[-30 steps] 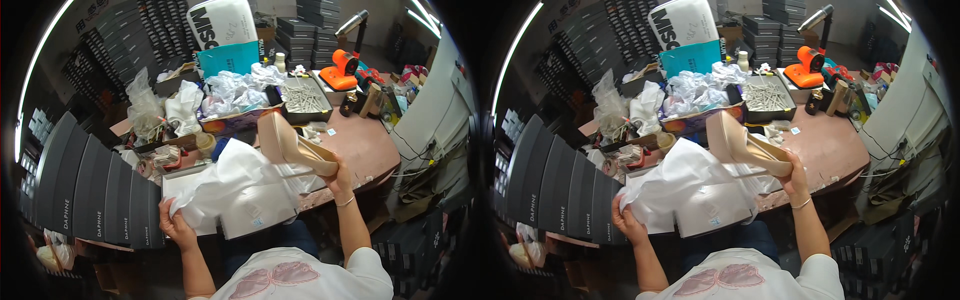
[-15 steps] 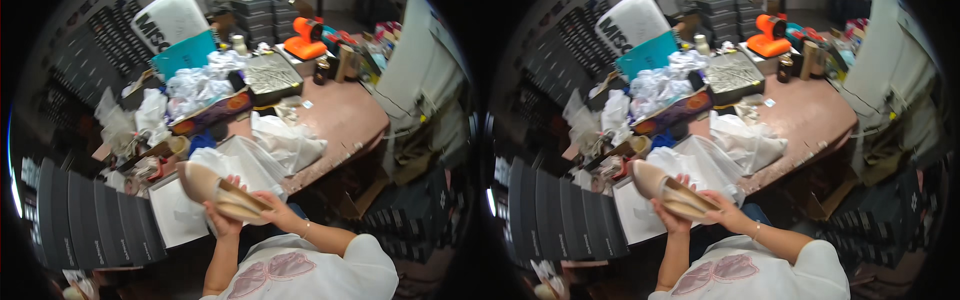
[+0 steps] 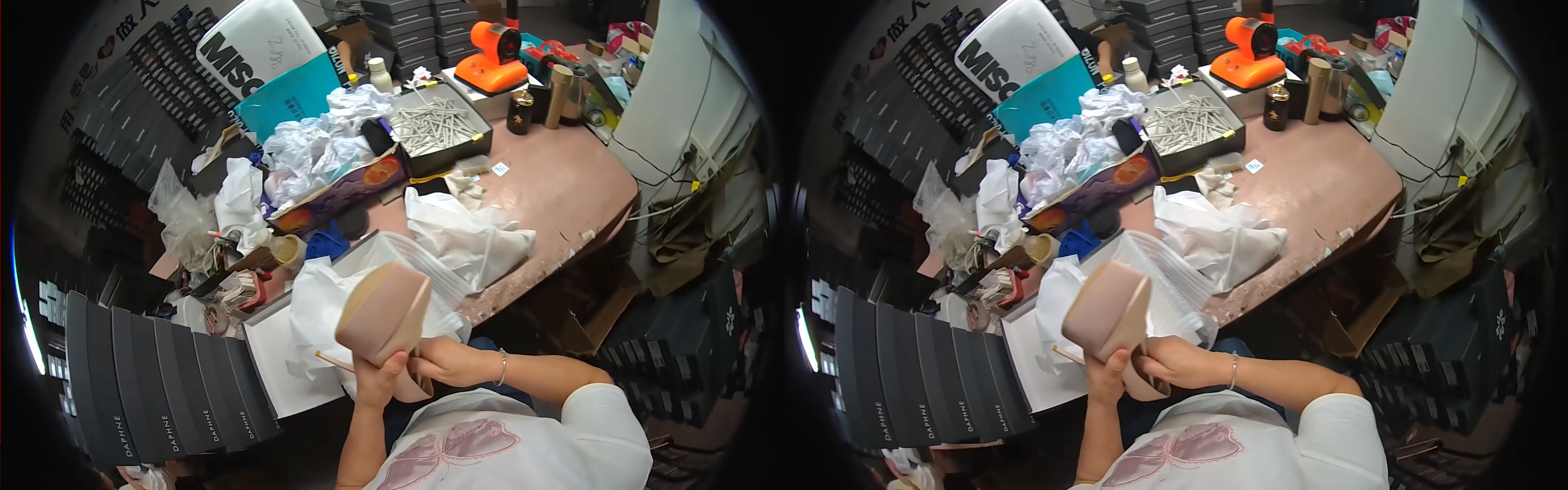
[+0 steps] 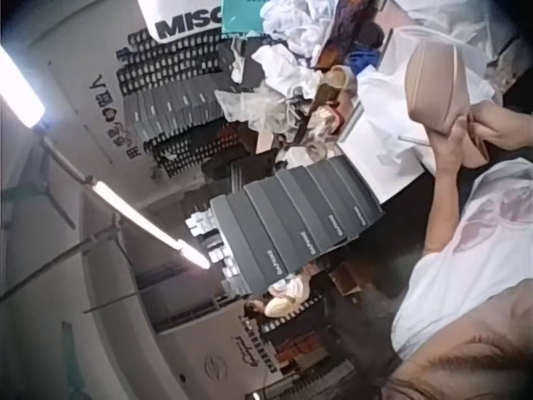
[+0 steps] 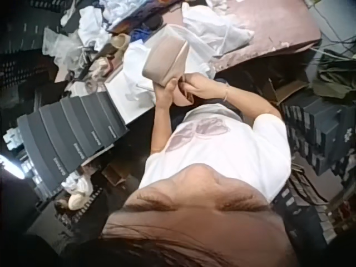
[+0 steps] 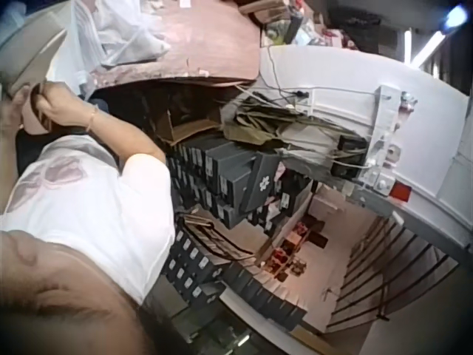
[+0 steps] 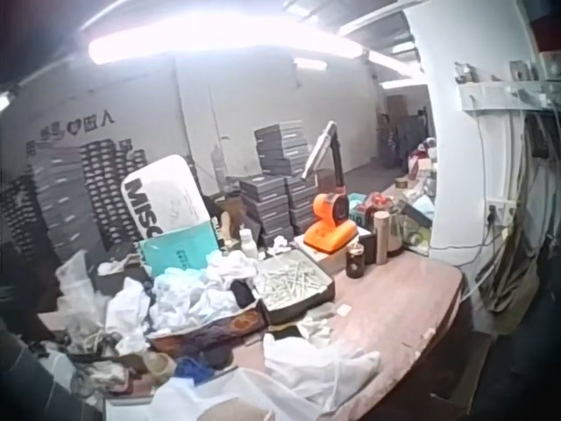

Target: Cleaning and inspecting high-heeled shoes before placing them in a box.

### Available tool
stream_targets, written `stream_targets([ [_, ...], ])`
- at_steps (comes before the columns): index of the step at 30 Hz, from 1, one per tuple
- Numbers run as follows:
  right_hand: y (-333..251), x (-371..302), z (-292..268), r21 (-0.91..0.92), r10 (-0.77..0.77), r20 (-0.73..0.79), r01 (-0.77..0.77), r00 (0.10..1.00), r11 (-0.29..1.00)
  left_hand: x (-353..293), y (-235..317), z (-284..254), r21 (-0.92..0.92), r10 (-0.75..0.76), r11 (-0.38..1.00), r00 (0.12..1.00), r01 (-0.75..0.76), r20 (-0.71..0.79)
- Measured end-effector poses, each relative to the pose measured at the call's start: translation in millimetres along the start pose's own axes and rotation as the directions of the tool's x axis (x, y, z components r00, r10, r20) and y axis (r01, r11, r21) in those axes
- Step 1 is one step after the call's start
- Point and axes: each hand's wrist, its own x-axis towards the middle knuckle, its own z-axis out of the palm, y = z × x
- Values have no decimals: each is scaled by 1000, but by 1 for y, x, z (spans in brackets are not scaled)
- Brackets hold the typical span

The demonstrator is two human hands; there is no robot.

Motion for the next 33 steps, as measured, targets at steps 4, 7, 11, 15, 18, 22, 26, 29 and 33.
stream_targets([
  [4, 6, 2, -5, 263, 174, 148, -209, 974, 942, 8, -10, -2, -84, -25, 996, 999, 23, -33],
  [7, 38, -7, -7, 484, 303, 208, -367, 930, 794, 38, -6, -42, 41, -186, 982, 976, 183, 115],
  [11, 46, 1, -80, -342, 134, -154, -180, 979, 922, 65, 0, -53, -268, -270, 917, 954, 296, 129],
  [15, 72, 35, -181, -740, -117, -466, -313, 877, 595, 65, -59, -44, -659, -524, 664, 849, 354, -71],
  [18, 100, 48, -178, -772, 306, -409, -505, 859, 386, 58, -84, -31, -559, -471, 784, 845, 270, -253],
  [22, 121, 62, -187, -758, 259, -489, -553, 833, 346, 25, -66, -27, -61, -141, 990, 925, 128, -352],
  [26, 121, 51, -205, -790, 194, -418, -460, 888, 406, 10, -31, -37, 170, 125, 982, 961, -84, -247],
  [29, 90, 32, -205, -787, 117, -449, -454, 886, 418, -7, -18, -45, 310, 219, 936, 964, -164, -150],
  [33, -19, 15, -202, -755, -44, -382, -284, 923, 591, -22, -10, -31, 441, 294, 867, 953, -234, -71],
])
